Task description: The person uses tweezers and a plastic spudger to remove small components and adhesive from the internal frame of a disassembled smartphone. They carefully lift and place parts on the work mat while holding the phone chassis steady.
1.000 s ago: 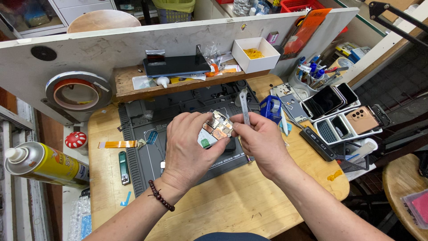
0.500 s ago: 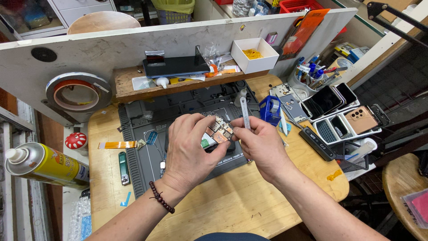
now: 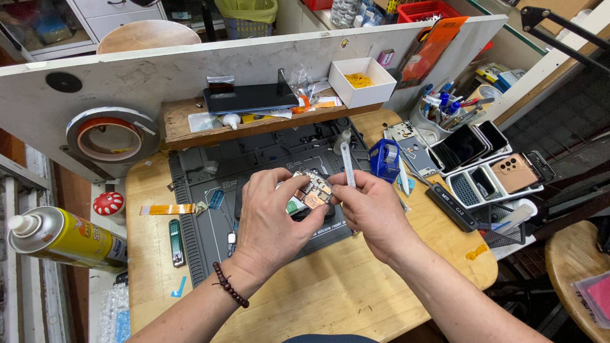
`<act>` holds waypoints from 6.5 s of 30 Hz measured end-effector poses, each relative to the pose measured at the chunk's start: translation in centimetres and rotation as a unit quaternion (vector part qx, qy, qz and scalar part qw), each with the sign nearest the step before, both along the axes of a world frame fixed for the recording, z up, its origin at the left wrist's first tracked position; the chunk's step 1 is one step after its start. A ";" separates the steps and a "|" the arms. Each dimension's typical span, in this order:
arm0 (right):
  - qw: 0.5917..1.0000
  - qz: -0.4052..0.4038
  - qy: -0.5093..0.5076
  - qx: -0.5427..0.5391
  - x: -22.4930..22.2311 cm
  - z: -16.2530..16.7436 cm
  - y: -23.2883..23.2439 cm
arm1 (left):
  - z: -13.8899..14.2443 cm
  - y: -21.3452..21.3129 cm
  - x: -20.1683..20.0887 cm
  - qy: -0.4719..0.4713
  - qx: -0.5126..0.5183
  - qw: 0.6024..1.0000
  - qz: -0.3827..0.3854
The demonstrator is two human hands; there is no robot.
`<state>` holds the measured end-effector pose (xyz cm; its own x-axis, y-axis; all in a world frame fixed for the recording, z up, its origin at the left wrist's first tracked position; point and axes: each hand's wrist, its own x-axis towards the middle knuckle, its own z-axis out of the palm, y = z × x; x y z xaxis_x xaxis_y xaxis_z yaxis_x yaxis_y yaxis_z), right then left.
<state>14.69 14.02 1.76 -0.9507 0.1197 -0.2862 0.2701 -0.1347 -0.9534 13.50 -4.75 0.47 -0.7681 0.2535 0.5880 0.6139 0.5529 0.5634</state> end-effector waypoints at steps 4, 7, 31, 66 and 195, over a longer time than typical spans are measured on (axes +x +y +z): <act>1.000 0.001 -0.002 -0.024 0.0 -0.1 0.1 | -0.1 0.1 0.1 -0.006 0.009 1.000 0.003; 0.999 0.000 -0.006 -0.037 0.0 -0.1 0.3 | -0.1 0.1 0.1 -0.007 0.015 1.000 0.004; 0.999 0.007 0.001 -0.041 0.7 -0.5 0.4 | -0.1 0.1 0.6 0.074 -0.011 0.997 -0.003; 0.986 0.145 0.075 -0.022 -1.9 0.4 1.1 | 0.5 1.3 1.0 -0.300 0.317 0.897 0.072; 0.987 0.087 -0.025 -0.130 -1.9 -0.1 1.8 | -1.0 1.1 -0.5 -0.569 0.588 0.570 -0.076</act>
